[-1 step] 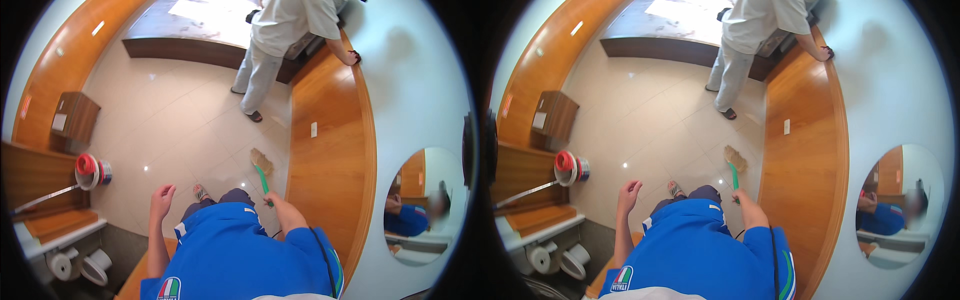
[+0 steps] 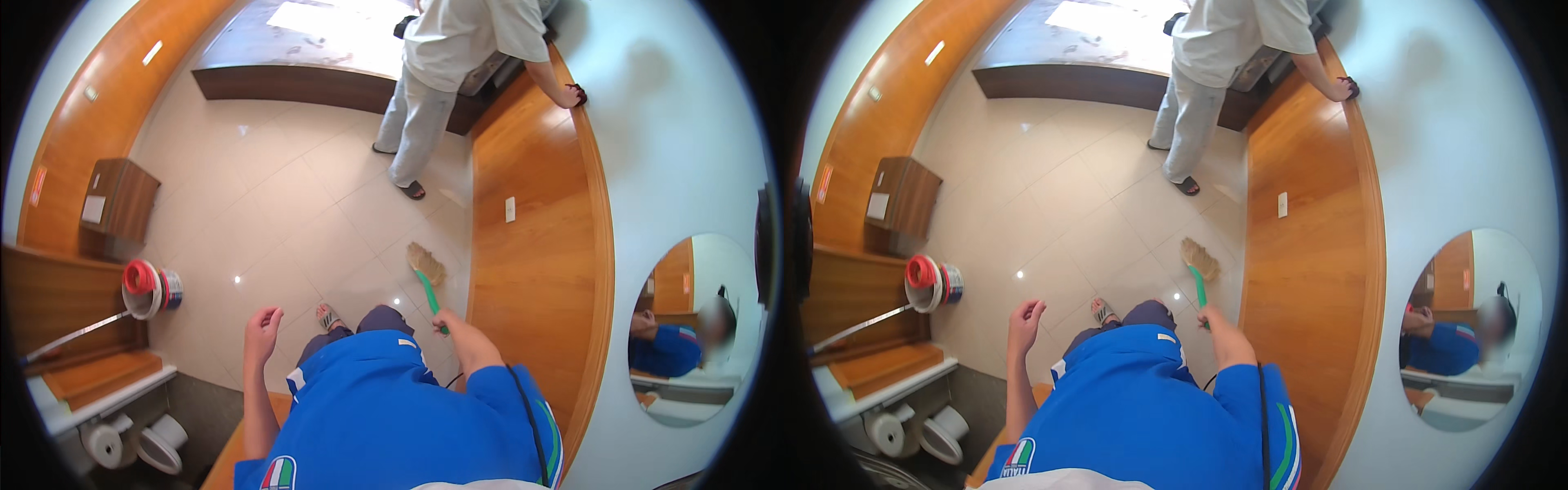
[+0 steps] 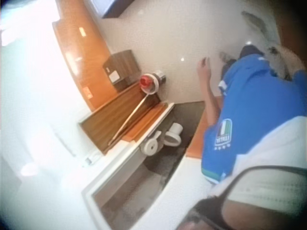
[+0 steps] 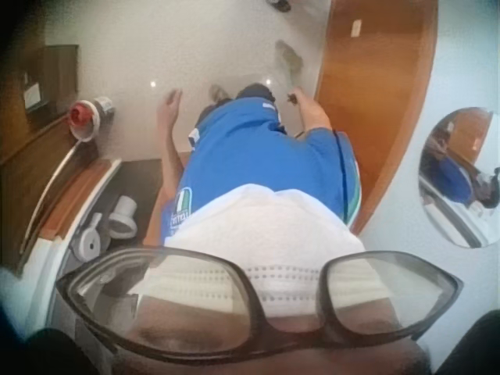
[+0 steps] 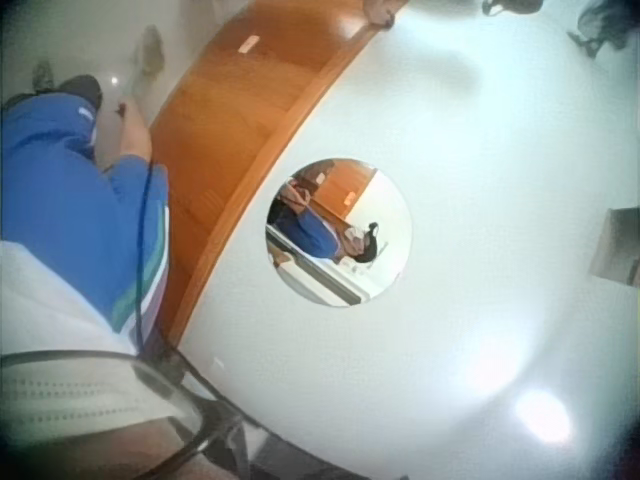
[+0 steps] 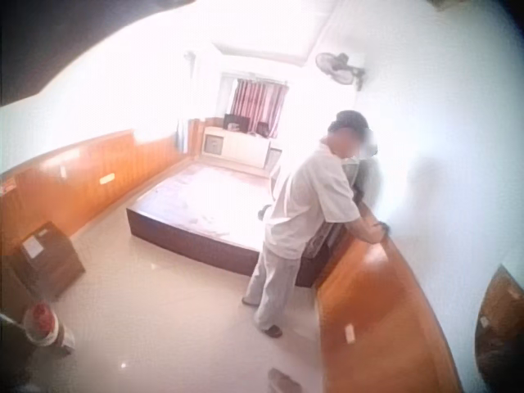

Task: The person sweeps the tiled floor with a green broom, moving around a bed and a white cabinet. They briefly lift a mattress cover and later open and close a cabinet drawer while continuing to sweep.

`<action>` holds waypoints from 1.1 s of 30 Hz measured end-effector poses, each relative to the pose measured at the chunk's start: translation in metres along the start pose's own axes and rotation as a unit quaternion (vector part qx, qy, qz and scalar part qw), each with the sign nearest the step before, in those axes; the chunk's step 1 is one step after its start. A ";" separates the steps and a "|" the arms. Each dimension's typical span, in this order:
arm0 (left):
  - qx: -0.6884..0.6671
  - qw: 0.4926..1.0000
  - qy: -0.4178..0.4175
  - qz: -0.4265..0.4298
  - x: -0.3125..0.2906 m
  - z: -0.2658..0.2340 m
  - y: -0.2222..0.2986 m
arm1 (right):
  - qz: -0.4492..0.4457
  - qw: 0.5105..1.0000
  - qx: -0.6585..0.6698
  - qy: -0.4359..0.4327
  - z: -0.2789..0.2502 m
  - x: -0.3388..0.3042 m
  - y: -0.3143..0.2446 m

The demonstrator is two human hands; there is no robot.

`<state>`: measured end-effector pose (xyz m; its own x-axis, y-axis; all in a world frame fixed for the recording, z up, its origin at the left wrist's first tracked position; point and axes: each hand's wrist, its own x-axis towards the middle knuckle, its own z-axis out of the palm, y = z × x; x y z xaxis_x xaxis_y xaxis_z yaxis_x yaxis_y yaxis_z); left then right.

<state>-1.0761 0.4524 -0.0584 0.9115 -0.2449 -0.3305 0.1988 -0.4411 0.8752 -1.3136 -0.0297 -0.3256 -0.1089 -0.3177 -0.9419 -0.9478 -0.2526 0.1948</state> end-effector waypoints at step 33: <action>-0.091 0.974 0.200 -0.048 0.343 -0.180 0.025 | -0.149 0.970 0.080 -0.176 -0.088 -0.194 -0.565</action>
<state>-0.6940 0.5133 -0.0863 0.9456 0.1618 -0.2823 0.3180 -0.2754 0.9072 -0.7307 0.0937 -0.2291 0.1084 0.0866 -0.9903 -0.9843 -0.1304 -0.1191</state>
